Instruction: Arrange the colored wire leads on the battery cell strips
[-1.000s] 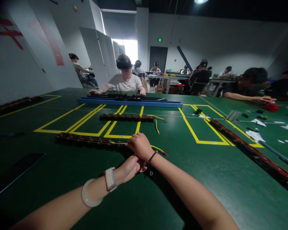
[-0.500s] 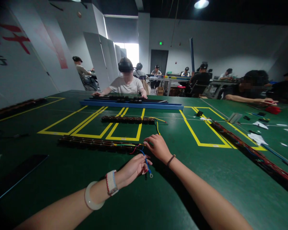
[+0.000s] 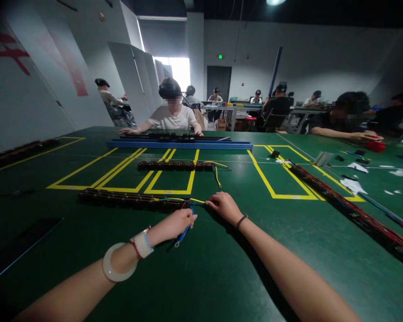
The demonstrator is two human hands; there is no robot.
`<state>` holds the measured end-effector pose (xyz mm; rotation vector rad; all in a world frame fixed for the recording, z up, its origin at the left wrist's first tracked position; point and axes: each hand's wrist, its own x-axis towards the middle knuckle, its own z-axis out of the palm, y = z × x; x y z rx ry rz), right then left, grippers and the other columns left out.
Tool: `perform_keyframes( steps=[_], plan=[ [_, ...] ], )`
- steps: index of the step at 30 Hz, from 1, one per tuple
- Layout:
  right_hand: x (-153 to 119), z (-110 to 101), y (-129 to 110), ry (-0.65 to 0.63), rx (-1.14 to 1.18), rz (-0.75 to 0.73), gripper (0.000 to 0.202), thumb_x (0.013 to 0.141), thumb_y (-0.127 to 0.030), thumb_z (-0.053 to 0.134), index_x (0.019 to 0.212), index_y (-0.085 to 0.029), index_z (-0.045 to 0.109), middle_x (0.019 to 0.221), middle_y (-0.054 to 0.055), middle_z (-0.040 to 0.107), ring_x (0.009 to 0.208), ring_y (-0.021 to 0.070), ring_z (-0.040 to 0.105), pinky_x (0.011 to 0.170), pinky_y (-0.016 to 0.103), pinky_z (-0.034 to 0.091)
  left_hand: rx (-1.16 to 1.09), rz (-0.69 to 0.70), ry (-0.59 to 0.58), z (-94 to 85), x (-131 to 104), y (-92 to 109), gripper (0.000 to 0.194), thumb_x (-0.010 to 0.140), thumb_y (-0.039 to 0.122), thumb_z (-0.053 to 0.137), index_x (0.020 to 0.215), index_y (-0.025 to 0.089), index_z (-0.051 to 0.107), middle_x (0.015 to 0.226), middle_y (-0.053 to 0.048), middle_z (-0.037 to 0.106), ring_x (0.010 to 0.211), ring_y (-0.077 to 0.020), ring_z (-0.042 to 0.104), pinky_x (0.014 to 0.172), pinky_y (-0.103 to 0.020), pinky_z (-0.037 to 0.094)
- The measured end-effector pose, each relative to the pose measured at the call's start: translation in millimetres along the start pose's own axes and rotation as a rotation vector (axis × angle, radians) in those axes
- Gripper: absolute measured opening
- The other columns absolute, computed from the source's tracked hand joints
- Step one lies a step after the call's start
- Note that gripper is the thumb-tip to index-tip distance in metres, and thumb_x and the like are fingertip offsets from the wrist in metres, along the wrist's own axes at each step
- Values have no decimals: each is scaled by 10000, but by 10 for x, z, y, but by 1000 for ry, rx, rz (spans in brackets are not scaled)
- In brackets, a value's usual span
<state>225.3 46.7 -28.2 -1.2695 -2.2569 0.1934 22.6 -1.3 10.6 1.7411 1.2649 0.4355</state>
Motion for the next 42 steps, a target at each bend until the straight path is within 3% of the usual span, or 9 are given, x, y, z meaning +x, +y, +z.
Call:
perform_keyframes(
  steps=[4,9,17,21,23,26,29,37,42],
  plan=[
    [-7,10,10,-5,0,-14,277,845,-402,509,806,-184,675,699,25,612,672,134,536,639,250,387,130,79,148,-27,-58,-8,251,748,293,566,531,186,501,479,1,445,508,-157,478,593,-256,347],
    [-6,8,2,-4,-2,-16,257,843,-388,519,807,-185,672,696,21,604,670,129,529,639,245,387,189,82,194,-22,-102,-27,206,719,202,577,538,192,479,466,13,366,653,-246,546,768,-382,365],
    [2,12,-2,-22,-13,-18,252,844,-382,520,801,-184,670,698,21,592,689,126,531,651,236,388,316,142,213,-19,-156,32,225,760,274,559,573,182,474,488,-10,399,661,-264,564,743,-389,387],
    [4,8,-2,-31,-9,-10,245,841,-382,524,811,-187,669,705,18,593,682,123,528,636,231,383,432,104,352,-72,-169,91,118,813,227,473,831,140,550,593,-72,509,723,-271,584,716,-364,400],
    [4,7,-1,-32,-5,-9,254,844,-383,519,809,-181,669,711,22,592,681,124,527,634,234,382,513,43,429,-107,-165,122,200,827,162,411,982,131,534,649,-100,547,737,-270,593,707,-362,406],
    [4,9,2,-32,-2,-6,262,845,-386,514,806,-178,668,707,23,587,673,125,522,629,237,380,645,4,489,-141,-154,152,291,830,90,319,1041,116,517,730,-150,576,732,-271,603,672,-343,411],
    [2,13,6,-30,-3,0,258,846,-385,513,807,-180,666,703,20,584,670,124,518,628,236,378,748,1,510,-149,-138,150,324,836,80,276,1066,110,502,801,-183,576,716,-278,604,633,-332,412],
    [-2,6,-4,-34,4,4,258,845,-388,512,812,-181,662,721,21,591,681,126,520,639,237,379,681,43,504,-163,-116,129,263,843,74,300,956,111,535,866,-166,545,816,-263,576,726,-360,415],
    [3,8,-12,-35,11,5,259,846,-385,513,808,-178,664,703,20,585,675,124,516,640,232,376,849,271,414,-107,-99,141,396,838,40,258,1164,118,468,1149,-193,484,1064,-279,463,888,-405,344]
  ],
)
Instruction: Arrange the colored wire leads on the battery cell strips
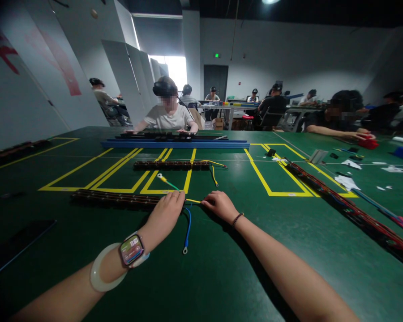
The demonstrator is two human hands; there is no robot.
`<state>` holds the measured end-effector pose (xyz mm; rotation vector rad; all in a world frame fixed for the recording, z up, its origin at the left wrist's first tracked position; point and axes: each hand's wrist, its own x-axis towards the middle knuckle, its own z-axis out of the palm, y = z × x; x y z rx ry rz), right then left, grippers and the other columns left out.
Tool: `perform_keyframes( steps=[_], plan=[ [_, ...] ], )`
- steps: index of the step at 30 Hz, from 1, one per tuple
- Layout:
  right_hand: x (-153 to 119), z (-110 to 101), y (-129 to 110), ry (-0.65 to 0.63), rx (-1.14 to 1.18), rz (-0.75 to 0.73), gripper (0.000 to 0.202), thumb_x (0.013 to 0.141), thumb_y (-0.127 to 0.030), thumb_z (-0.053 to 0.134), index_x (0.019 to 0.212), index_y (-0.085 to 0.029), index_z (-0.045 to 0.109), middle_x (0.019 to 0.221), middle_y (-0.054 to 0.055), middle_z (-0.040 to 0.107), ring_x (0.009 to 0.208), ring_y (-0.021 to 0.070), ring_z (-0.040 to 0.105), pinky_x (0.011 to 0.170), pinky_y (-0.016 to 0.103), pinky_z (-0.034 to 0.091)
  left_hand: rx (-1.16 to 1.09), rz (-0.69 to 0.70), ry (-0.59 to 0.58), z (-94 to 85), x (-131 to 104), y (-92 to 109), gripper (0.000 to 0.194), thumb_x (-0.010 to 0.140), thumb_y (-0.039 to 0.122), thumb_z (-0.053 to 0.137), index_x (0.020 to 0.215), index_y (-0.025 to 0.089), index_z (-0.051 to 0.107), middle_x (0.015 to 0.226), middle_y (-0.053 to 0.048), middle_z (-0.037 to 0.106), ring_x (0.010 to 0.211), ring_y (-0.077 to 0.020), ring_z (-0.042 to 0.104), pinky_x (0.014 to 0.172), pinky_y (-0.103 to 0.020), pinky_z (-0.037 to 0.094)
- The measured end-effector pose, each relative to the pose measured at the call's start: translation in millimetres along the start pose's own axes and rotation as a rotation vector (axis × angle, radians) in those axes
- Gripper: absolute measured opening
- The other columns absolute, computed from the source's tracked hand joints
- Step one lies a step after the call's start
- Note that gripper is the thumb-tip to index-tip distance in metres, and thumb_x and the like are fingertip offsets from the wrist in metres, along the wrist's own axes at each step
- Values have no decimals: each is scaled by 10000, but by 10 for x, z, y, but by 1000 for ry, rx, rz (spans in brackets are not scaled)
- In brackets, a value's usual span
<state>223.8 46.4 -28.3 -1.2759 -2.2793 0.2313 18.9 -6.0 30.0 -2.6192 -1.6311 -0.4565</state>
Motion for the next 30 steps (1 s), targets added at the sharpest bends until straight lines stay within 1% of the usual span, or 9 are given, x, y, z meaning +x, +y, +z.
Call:
perform_keyframes(
  steps=[3,5,9,12,15,19,23,27,30],
  plan=[
    [4,12,16,8,-2,-1,258,843,-382,518,794,-172,661,692,21,580,670,123,511,641,231,370,120,215,1,115,-35,57,464,841,56,266,1283,143,377,1297,-150,414,1121,-264,409,920,-395,323],
    [8,21,32,9,1,-3,252,840,-377,524,790,-171,660,696,24,582,668,123,508,638,229,366,188,285,23,207,-74,100,462,844,71,275,1295,116,364,1302,-152,418,1093,-263,423,904,-404,334],
    [18,26,54,-9,11,-13,254,848,-372,512,801,-172,661,700,28,586,662,122,509,630,226,364,252,408,51,304,-161,185,401,832,112,341,1215,82,454,1290,-156,437,1130,-268,391,968,-423,270],
    [29,7,50,-26,20,-16,256,852,-372,505,820,-174,663,724,30,592,697,126,522,657,229,374,240,444,44,260,-207,244,342,822,105,348,1116,86,522,1258,-156,463,1048,-256,451,914,-400,321],
    [45,-30,31,-71,49,-10,274,862,-379,484,861,-177,668,780,40,600,745,130,536,687,231,381,186,381,-39,193,-215,280,271,822,124,345,974,88,566,1079,-174,556,916,-261,513,780,-390,385],
    [61,-84,-37,-158,102,10,294,843,-411,501,880,-169,664,801,39,613,743,128,538,674,228,375,27,142,-177,201,-201,257,212,812,152,371,873,86,562,857,-179,588,790,-267,559,663,-358,392],
    [44,-83,-151,-224,77,-2,324,741,-466,610,844,-162,647,737,15,606,674,119,508,607,216,338,-246,-48,-159,267,-204,200,194,833,216,375,827,127,547,736,-123,565,644,-221,561,608,-313,365],
    [22,-36,-251,-212,29,-13,207,752,-356,617,797,-155,629,715,9,591,666,113,490,602,209,322,-429,-106,-119,301,-185,156,146,819,247,415,756,166,518,672,-68,536,612,-195,539,603,-294,342],
    [16,-30,-317,-179,23,19,138,781,-276,568,773,-146,614,740,24,597,681,114,505,597,200,329,-587,-143,-156,345,-135,124,118,804,266,443,762,176,505,683,-46,541,634,-180,538,593,-274,342]
  ],
)
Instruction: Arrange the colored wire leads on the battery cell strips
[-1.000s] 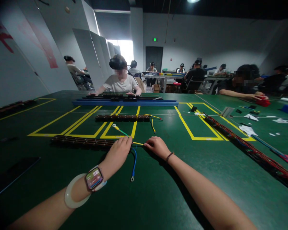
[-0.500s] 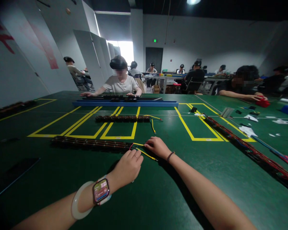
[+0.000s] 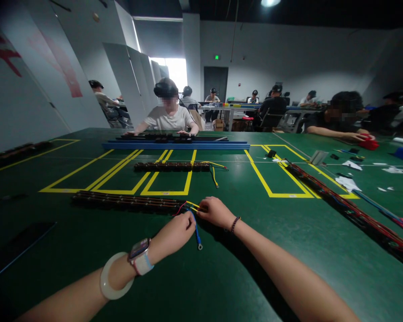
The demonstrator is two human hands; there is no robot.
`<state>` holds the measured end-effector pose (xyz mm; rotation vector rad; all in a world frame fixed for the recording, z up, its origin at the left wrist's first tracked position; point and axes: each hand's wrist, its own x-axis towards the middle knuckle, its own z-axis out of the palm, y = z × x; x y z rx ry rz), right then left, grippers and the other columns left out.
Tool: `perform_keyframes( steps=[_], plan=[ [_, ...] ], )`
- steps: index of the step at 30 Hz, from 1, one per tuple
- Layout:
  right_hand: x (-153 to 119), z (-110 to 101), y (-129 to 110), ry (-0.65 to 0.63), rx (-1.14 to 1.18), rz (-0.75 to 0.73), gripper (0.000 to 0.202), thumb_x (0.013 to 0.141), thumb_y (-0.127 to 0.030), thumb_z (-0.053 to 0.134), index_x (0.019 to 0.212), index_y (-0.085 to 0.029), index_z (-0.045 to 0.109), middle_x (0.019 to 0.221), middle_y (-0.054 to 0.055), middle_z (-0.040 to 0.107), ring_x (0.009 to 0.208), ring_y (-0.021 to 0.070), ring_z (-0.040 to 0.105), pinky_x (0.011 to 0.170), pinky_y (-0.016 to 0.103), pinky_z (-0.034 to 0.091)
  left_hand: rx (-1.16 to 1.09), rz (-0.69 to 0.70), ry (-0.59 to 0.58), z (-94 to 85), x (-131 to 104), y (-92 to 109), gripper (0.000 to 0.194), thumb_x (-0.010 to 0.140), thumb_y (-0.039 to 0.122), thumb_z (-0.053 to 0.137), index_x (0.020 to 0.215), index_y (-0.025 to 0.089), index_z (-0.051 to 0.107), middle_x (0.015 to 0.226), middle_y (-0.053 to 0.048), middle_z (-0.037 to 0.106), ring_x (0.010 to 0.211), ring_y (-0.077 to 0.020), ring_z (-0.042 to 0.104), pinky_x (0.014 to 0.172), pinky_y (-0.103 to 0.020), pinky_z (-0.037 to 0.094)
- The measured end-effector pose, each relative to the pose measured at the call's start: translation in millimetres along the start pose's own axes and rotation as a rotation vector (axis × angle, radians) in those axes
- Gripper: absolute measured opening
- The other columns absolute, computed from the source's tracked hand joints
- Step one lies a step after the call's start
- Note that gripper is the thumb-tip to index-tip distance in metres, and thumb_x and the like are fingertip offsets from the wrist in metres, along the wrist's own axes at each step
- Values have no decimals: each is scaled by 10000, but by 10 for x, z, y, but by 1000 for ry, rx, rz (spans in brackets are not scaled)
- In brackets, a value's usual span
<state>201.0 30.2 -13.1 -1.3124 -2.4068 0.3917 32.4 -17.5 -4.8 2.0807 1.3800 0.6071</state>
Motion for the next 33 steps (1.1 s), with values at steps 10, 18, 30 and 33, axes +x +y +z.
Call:
perform_keyframes(
  steps=[10,18,30,33],
  plan=[
    [-70,-118,-249,11,-255,1,155,865,-232,465,882,-187,613,803,27,602,743,125,545,630,218,330,-1080,-313,-240,198,99,-63,165,859,322,394,927,172,396,548,50,453,470,-99,500,434,-186,294],
    [-133,-24,-484,26,-658,-186,131,840,-139,465,890,-122,585,841,93,573,753,196,498,647,317,335,-1449,-350,-121,221,118,-57,183,859,333,463,852,152,484,652,1,522,565,-100,496,556,-224,365],
    [-181,-200,-512,-92,-421,-163,189,820,-171,476,970,-156,589,922,95,527,800,170,472,723,281,368,-1531,-374,-120,255,142,-117,161,884,262,425,807,138,492,649,-2,516,563,-92,476,578,-232,362],
    [-180,-333,-522,-85,-398,-149,186,849,-255,471,921,-185,628,856,76,554,772,165,491,695,274,357,-1522,-362,-125,273,155,-157,182,883,287,426,808,136,495,648,-4,524,548,-91,479,548,-227,355]
  ],
)
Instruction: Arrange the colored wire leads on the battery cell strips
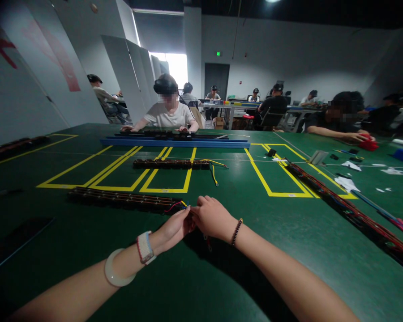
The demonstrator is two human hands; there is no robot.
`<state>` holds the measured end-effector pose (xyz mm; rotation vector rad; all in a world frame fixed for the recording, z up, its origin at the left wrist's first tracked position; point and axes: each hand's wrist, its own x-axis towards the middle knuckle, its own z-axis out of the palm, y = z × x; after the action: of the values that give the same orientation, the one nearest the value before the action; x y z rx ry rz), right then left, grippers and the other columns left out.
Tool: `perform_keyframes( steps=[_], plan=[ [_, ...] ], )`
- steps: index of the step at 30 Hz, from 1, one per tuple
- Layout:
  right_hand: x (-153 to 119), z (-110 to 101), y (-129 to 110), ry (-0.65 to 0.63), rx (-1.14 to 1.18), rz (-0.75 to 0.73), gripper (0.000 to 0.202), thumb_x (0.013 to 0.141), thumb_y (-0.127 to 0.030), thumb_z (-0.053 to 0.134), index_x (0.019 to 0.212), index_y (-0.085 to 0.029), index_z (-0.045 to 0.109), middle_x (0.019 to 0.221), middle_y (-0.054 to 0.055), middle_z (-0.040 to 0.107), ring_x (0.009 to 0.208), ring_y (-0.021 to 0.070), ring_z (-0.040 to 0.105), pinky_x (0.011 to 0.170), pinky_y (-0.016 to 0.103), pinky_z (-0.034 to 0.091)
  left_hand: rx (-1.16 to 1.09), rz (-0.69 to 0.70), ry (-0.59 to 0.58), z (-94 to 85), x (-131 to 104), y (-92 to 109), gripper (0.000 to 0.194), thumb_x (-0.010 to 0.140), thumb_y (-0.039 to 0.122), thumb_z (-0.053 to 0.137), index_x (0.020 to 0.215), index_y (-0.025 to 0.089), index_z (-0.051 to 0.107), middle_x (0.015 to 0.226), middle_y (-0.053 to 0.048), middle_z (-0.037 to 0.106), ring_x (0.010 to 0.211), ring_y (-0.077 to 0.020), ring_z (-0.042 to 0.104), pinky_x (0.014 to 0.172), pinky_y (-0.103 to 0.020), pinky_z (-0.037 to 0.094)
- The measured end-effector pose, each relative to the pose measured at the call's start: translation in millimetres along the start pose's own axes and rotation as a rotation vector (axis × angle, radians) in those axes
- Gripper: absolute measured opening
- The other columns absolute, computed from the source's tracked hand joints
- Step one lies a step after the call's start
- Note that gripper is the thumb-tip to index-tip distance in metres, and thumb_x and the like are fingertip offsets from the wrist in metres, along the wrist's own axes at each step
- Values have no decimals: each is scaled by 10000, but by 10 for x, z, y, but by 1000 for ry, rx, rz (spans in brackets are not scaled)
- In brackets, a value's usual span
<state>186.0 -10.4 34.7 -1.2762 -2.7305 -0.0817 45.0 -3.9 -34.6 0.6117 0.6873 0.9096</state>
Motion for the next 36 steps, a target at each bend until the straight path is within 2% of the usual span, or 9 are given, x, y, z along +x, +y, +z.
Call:
perform_keyframes(
  steps=[4,7,12,15,19,23,27,32,36],
  plan=[
    [-8,-118,32,-31,-2,130,317,879,-362,432,758,-173,657,726,68,599,666,151,533,632,261,345,18,-1,22,-18,14,-5,191,874,309,448,802,137,493,661,-6,540,540,-87,488,535,-220,357],
    [-14,-123,23,-80,-24,187,361,860,-408,453,681,-170,656,668,78,622,623,162,561,597,261,351,38,-11,9,2,-4,19,208,875,317,444,791,133,492,663,-9,542,544,-84,491,535,-215,356],
    [-15,-29,11,-184,-17,230,354,829,-426,487,672,-169,673,634,98,636,571,182,587,508,249,346,68,-40,-18,9,-7,44,219,878,351,431,811,148,477,658,10,529,553,-83,494,527,-208,343],
    [-15,-9,39,-214,9,221,343,846,-398,460,694,-178,674,631,87,635,546,166,587,468,229,321,94,-55,10,0,3,44,237,891,371,391,803,160,452,620,25,503,521,-80,475,506,-206,333],
    [-13,-50,144,-150,-16,268,398,853,-446,445,658,-169,654,630,94,627,570,176,590,496,243,341,121,-66,13,19,-16,66,261,887,396,386,799,157,444,643,15,518,490,-65,454,485,-197,324],
    [29,-34,317,-40,-99,358,413,848,-484,452,689,-151,639,717,121,640,666,202,600,573,269,368,164,-67,-6,48,-46,103,297,896,388,363,796,132,476,672,-13,535,463,-46,424,446,-184,287],
    [115,143,465,10,-125,394,371,855,-465,455,741,-159,631,773,100,640,701,187,594,588,259,357,165,-71,-32,46,-50,114,326,910,361,326,791,114,501,690,-39,548,452,-40,404,426,-180,271],
    [209,410,544,45,-121,362,348,871,-439,443,764,-159,619,796,86,627,733,180,572,624,265,335,135,-72,-49,25,-35,105,310,898,364,364,772,117,503,696,-44,552,450,-39,395,417,-174,270],
    [189,468,554,131,-166,303,296,877,-391,455,778,-154,602,807,85,599,795,187,520,688,282,311,123,-68,-44,26,-33,103,298,892,367,379,801,114,510,705,-46,558,463,-44,416,430,-175,292]
  ],
)
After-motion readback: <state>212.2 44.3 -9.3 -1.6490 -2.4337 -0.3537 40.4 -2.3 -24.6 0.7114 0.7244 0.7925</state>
